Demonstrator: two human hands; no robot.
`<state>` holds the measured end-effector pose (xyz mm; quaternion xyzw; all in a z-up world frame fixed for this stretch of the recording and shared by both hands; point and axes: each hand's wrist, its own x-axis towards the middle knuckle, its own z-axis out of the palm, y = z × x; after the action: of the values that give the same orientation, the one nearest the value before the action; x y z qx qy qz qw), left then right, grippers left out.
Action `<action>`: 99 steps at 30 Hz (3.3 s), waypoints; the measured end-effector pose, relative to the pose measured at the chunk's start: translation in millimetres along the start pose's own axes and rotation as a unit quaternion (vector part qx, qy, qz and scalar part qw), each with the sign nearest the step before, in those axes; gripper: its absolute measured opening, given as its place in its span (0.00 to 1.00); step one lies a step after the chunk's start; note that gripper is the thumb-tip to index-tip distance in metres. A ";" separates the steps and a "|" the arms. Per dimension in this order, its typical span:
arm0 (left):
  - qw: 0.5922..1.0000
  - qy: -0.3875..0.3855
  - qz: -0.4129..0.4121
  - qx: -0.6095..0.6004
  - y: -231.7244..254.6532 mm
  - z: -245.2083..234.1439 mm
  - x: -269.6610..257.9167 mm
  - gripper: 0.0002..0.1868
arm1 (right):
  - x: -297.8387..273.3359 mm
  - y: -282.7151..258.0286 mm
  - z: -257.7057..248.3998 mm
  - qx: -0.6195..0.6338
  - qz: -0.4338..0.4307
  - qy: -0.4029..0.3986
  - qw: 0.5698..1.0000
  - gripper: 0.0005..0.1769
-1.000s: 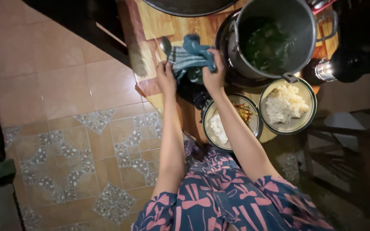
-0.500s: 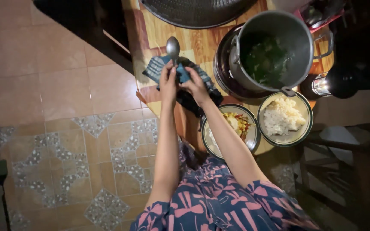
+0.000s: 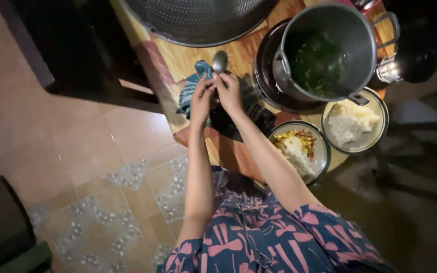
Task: The person serves rice and food onto a plate and cleans the table and chair.
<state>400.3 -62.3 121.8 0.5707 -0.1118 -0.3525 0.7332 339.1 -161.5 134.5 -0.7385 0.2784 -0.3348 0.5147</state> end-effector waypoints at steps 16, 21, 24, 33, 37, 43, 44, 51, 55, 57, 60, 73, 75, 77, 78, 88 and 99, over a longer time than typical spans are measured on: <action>0.866 0.050 0.225 0.443 -11.2 -10.1 22.1 0.30 | 26.0 -20.3 -21.3 0.227 0.105 0.126 0.960 0.15; 0.906 0.136 0.225 0.333 6.3 -8.7 29.0 0.28 | 27.4 -35.7 -28.7 0.190 0.074 0.137 0.969 0.11; 0.899 0.173 0.293 0.276 35.1 6.6 26.7 0.24 | 32.5 -49.4 -35.9 0.092 -0.038 0.162 0.982 0.11; 0.904 0.232 0.323 0.159 83.5 17.2 13.2 0.22 | 27.8 32.7 -20.3 0.177 0.174 0.207 0.946 0.11; 0.899 0.217 0.348 0.152 117.7 17.2 0.0 0.20 | 34.7 105.4 -5.0 0.271 0.201 0.212 0.917 0.09; 0.899 0.225 0.344 0.150 128.1 9.3 -9.7 0.19 | 65.4 173.1 14.9 0.157 0.176 0.323 0.916 0.06; 0.894 0.224 0.353 0.164 126.7 7.3 -10.7 0.19 | 71.4 184.0 18.4 0.178 0.196 0.359 0.895 0.07; 0.894 0.199 0.303 0.263 148.1 0.8 -37.9 0.19 | 106.2 185.3 43.6 0.505 0.212 0.423 0.722 0.01; 0.890 0.189 0.331 0.250 129.4 -11.8 -28.1 0.18 | 123.6 219.1 44.3 0.557 0.202 0.373 0.714 0.10; 0.895 0.186 0.322 0.246 123.5 -14.9 -22.9 0.16 | 134.3 267.6 45.4 0.621 0.201 0.304 0.694 0.18; 0.900 0.157 0.330 0.236 122.9 -13.8 -16.6 0.18 | 132.5 233.8 36.6 0.555 0.228 0.379 0.705 0.16; 0.914 0.113 0.310 0.235 63.7 -6.6 24.6 0.20 | 83.1 139.7 3.7 0.594 0.234 0.169 0.751 0.18; 0.965 0.026 0.253 0.063 53.2 -10.4 34.4 0.22 | 68.9 64.9 -8.6 0.577 0.227 0.041 0.783 0.27; 0.972 0.015 0.231 0.031 65.3 -8.3 32.9 0.22 | 60.2 76.3 -17.0 0.535 0.264 -0.001 0.803 0.30; 0.977 0.003 0.212 -0.001 71.2 -6.9 31.9 0.23 | 55.5 81.7 -21.9 0.490 0.297 -0.044 0.818 0.33; 0.899 0.196 0.354 0.166 98.8 -15.3 14.3 0.23 | 1.5 -20.3 -26.9 -0.440 0.258 -0.271 0.816 0.43; 0.879 0.237 0.356 0.210 120.4 -11.6 -61.5 0.21 | -47.0 65.0 -15.6 -0.368 0.026 -0.206 0.906 0.18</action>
<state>409.0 -1.8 242.9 0.6995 -0.2024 0.1100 0.6764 293.4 -155.4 67.0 -0.9205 0.2887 -0.0350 0.2610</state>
